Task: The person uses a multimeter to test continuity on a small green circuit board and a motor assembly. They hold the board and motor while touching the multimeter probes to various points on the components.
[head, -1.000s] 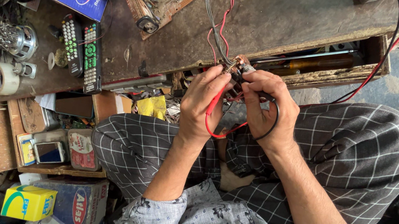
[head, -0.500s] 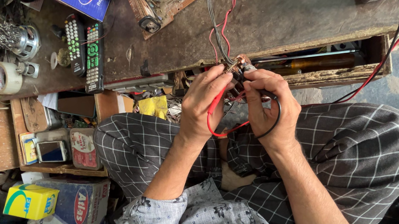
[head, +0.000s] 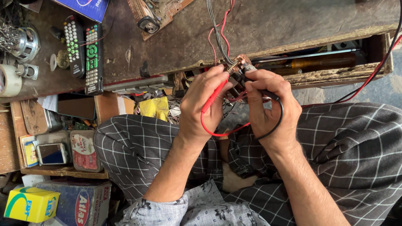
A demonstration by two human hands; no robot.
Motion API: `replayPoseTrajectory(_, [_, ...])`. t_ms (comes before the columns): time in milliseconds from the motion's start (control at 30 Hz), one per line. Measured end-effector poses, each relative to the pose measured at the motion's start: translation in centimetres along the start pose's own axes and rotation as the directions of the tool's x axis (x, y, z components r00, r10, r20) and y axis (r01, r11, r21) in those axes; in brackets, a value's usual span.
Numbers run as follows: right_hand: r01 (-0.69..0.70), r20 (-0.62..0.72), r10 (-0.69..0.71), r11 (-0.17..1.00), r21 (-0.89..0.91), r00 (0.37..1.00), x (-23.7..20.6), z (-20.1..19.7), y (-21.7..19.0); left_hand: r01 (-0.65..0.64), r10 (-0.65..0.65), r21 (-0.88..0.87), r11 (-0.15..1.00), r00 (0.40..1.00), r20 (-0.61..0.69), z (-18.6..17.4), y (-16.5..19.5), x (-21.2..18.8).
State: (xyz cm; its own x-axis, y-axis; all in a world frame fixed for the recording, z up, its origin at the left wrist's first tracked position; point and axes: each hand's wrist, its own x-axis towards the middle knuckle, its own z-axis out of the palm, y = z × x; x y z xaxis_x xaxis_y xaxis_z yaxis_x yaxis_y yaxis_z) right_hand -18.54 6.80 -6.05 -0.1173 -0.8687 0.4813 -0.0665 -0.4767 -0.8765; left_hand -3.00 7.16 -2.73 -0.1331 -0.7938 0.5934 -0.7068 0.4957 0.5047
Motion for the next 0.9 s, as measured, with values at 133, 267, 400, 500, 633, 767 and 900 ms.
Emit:
replayPoseTrajectory(133, [0.008,-0.008,-0.008,1.0,-0.004,1.0,-0.11,0.05,0.13,0.016,-0.016,-0.01,1.0,1.0,0.0,-0.03,0.09,0.03])
replayPoseTrajectory(267, [0.031,-0.016,-0.031,0.999,-0.012,0.999,-0.22,-0.01,0.18,0.019,-0.019,-0.008,1.0,1.0,0.008,-0.05,0.2,-0.15])
replayPoseTrajectory(400, [0.023,-0.009,-0.023,1.0,-0.015,1.0,-0.23,-0.05,0.17,0.022,-0.021,-0.022,1.0,1.0,0.019,-0.01,0.15,-0.33])
replayPoseTrajectory(500, [0.023,0.005,-0.023,1.0,-0.012,1.0,-0.17,-0.08,0.03,0.052,-0.05,-0.071,0.996,0.998,0.032,0.04,0.13,-0.41])
replayPoseTrajectory(633, [0.024,0.005,-0.024,1.0,-0.017,1.0,-0.05,-0.1,-0.17,0.024,-0.023,-0.054,0.998,0.999,0.03,-0.04,0.05,-0.43])
replayPoseTrajectory(767, [0.024,0.009,-0.024,0.999,-0.024,1.0,-0.04,-0.16,-0.28,0.032,-0.03,-0.071,0.997,0.999,0.031,-0.05,0.03,-0.46])
replayPoseTrajectory(900, [0.029,0.002,-0.029,0.999,-0.013,1.0,0.04,-0.04,-0.24,0.017,-0.015,-0.055,0.998,0.999,0.033,-0.09,-0.02,-0.47])
